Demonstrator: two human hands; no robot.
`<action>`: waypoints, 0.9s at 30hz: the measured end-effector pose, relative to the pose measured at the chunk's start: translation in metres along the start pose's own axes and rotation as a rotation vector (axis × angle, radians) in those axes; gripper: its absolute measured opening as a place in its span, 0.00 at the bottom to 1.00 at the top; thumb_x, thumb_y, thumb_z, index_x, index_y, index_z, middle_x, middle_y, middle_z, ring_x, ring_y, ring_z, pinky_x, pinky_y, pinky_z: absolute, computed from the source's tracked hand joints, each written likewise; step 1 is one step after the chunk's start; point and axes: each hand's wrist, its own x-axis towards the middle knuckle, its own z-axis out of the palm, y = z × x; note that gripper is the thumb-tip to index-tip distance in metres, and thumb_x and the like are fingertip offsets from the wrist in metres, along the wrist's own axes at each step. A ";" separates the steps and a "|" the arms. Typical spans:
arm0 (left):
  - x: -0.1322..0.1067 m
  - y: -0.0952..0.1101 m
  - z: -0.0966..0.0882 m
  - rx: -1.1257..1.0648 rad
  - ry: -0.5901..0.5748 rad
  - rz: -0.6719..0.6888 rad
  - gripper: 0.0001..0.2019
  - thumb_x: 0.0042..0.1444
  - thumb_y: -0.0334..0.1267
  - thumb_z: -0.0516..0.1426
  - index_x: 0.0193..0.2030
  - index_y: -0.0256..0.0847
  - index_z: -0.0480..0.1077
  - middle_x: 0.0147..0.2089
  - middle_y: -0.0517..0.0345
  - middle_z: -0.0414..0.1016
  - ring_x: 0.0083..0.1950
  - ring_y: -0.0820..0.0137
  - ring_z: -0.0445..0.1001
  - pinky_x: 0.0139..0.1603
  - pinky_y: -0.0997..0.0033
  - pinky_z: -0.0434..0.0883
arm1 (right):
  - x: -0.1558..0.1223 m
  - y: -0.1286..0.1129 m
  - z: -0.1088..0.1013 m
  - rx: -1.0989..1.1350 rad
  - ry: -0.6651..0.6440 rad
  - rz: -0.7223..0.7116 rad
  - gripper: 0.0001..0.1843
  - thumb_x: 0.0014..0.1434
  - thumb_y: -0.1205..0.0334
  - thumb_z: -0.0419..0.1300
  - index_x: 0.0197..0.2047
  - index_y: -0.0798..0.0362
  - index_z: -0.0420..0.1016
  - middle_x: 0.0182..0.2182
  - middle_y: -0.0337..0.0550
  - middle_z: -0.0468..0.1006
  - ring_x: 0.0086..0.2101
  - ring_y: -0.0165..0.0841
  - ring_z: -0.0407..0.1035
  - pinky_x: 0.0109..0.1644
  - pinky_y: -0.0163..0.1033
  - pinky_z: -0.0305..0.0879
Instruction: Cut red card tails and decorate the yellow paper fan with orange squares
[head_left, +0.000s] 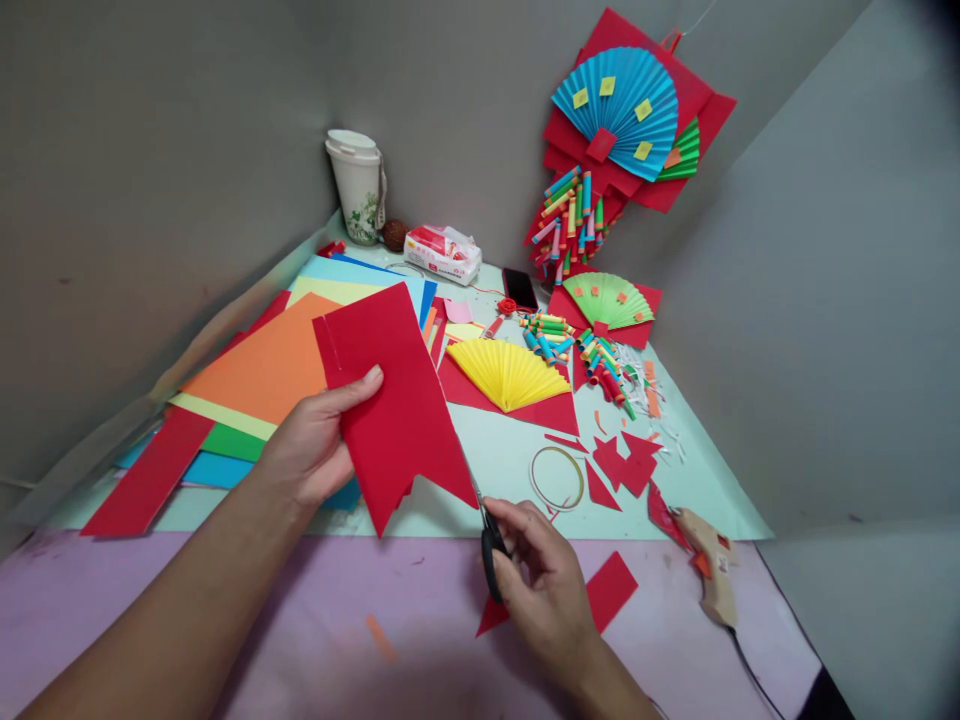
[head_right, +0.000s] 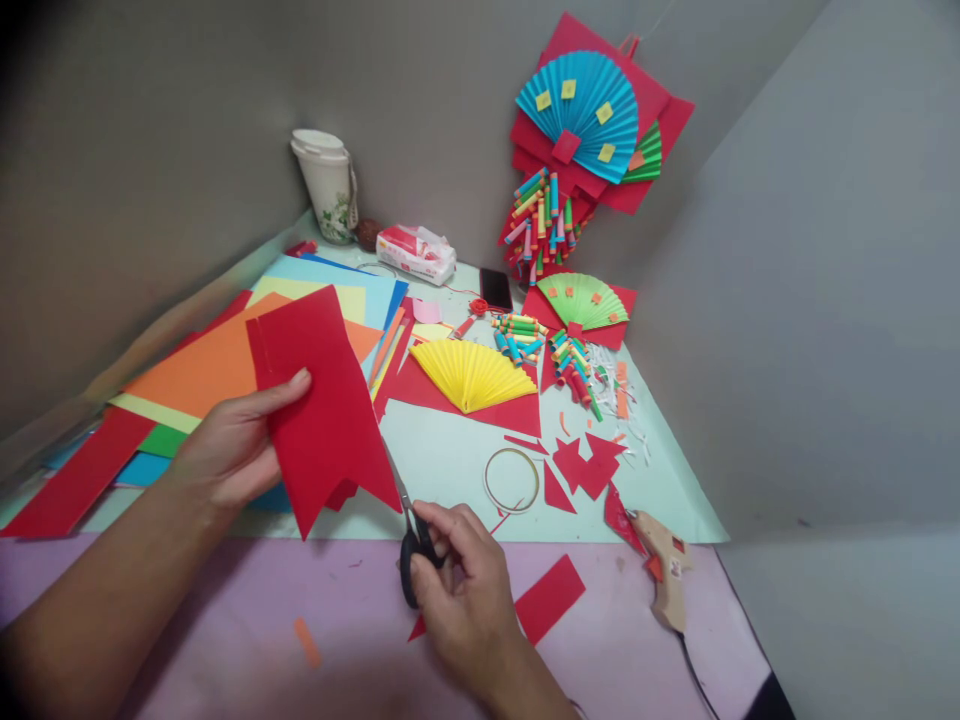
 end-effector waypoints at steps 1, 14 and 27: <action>0.000 0.000 0.000 0.003 -0.002 -0.004 0.12 0.58 0.28 0.60 0.48 0.36 0.76 0.37 0.49 0.85 0.43 0.57 0.84 0.49 0.55 0.80 | 0.000 0.000 0.000 0.006 -0.010 0.008 0.27 0.55 0.73 0.57 0.57 0.44 0.74 0.34 0.39 0.68 0.34 0.33 0.65 0.39 0.37 0.65; -0.002 -0.003 0.002 -0.005 -0.014 -0.022 0.12 0.57 0.28 0.61 0.49 0.36 0.76 0.40 0.49 0.85 0.41 0.59 0.84 0.49 0.58 0.81 | 0.001 0.003 -0.001 0.046 -0.033 0.062 0.28 0.55 0.75 0.56 0.57 0.44 0.73 0.36 0.39 0.69 0.36 0.33 0.65 0.41 0.37 0.64; -0.003 -0.004 0.003 -0.031 -0.027 -0.056 0.10 0.58 0.28 0.61 0.47 0.35 0.75 0.37 0.50 0.85 0.35 0.63 0.84 0.47 0.61 0.81 | 0.001 0.002 0.001 0.030 0.009 0.015 0.27 0.55 0.75 0.57 0.56 0.43 0.74 0.33 0.38 0.67 0.33 0.32 0.64 0.39 0.35 0.63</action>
